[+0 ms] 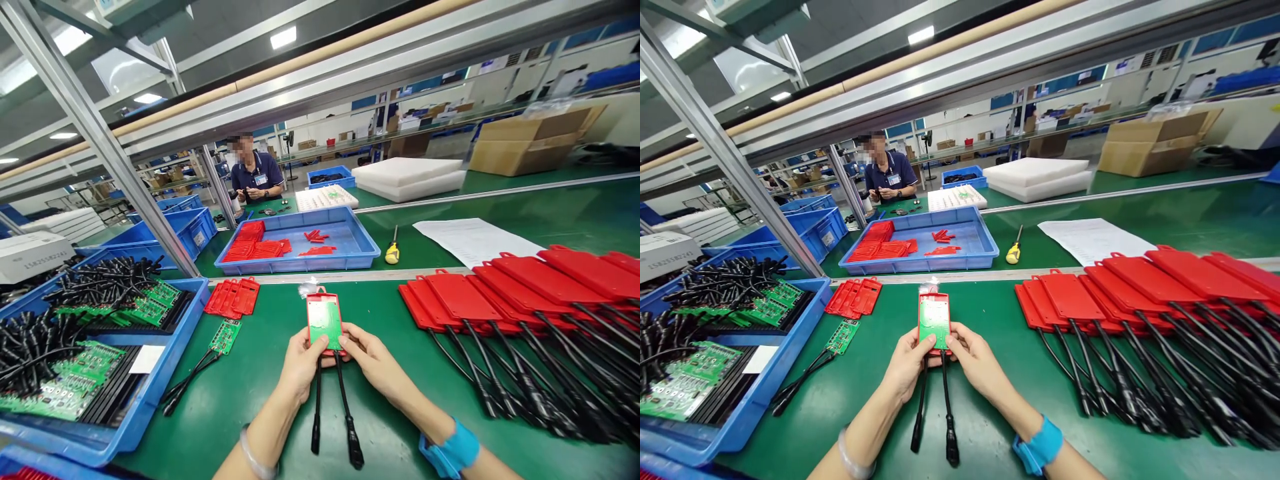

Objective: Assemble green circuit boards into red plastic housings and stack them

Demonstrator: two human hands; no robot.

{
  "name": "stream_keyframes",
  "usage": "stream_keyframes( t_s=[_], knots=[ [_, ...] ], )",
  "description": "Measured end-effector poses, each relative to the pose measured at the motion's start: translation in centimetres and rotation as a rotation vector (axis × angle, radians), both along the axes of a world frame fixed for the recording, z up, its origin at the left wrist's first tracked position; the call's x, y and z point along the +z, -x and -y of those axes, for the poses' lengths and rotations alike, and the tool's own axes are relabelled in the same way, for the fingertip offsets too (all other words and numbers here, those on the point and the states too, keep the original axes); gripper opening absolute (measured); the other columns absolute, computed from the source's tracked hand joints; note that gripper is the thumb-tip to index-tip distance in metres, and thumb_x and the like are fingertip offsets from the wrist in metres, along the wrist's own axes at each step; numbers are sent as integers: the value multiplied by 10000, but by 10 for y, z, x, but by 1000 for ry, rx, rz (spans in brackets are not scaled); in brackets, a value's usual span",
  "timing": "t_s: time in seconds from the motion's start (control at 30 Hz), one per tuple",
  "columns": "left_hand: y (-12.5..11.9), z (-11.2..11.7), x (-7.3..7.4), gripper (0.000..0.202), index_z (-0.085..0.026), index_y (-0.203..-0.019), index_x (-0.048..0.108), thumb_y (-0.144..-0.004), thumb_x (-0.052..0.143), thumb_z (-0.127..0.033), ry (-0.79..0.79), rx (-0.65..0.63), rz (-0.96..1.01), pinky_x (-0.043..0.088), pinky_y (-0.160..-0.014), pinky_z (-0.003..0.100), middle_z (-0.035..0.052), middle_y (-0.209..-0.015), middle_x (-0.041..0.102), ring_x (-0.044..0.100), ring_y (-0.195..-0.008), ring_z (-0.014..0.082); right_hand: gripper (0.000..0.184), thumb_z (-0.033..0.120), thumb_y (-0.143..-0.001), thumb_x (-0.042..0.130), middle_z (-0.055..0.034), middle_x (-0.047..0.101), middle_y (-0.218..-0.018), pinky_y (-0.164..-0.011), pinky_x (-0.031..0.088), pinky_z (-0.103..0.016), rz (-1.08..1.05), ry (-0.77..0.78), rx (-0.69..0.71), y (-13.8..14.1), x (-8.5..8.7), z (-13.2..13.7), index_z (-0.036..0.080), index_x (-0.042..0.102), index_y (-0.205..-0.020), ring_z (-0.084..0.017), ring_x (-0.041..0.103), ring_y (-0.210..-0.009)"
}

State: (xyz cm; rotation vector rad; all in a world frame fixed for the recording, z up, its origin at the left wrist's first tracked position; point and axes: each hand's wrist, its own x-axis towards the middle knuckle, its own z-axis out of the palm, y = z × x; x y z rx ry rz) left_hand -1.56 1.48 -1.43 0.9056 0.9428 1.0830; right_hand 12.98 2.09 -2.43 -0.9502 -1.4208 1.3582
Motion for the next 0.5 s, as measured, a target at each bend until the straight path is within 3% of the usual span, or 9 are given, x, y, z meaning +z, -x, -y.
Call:
stream_keyframes(
  t_s=[0.17, 0.33, 0.5],
  knots=[
    [0, 0, 1, 481, -73, -1004, 625, -634, 784, -336, -16, 5, -55, 536, -636, 252, 125, -901, 689, 649, -706, 166, 330, 425, -830, 559, -62, 635, -902, -796, 467, -316, -7, -27, 20, 0, -3, 1, 165, 592, -1031, -203, 585, -831],
    [-3, 0, -3, 501, -82, -1009, 616, -601, 800, -306, -21, 6, -60, 539, -600, 244, 93, -852, 684, 626, -661, 147, 303, 394, -802, 568, -31, 601, -779, -704, 484, -300, 52, -7, 67, -4, -9, 0, 160, 589, -994, -192, 576, -743],
    [-6, 0, -15, 419, -111, -991, 597, -636, 751, -273, -110, 20, -142, 534, -552, 234, 75, -858, 673, 618, -665, 157, 282, 402, -765, 534, -46, 634, -753, -680, 484, -316, 154, 1, -9, -3, -18, 1, 165, 597, -905, -213, 601, -709]
  ],
)
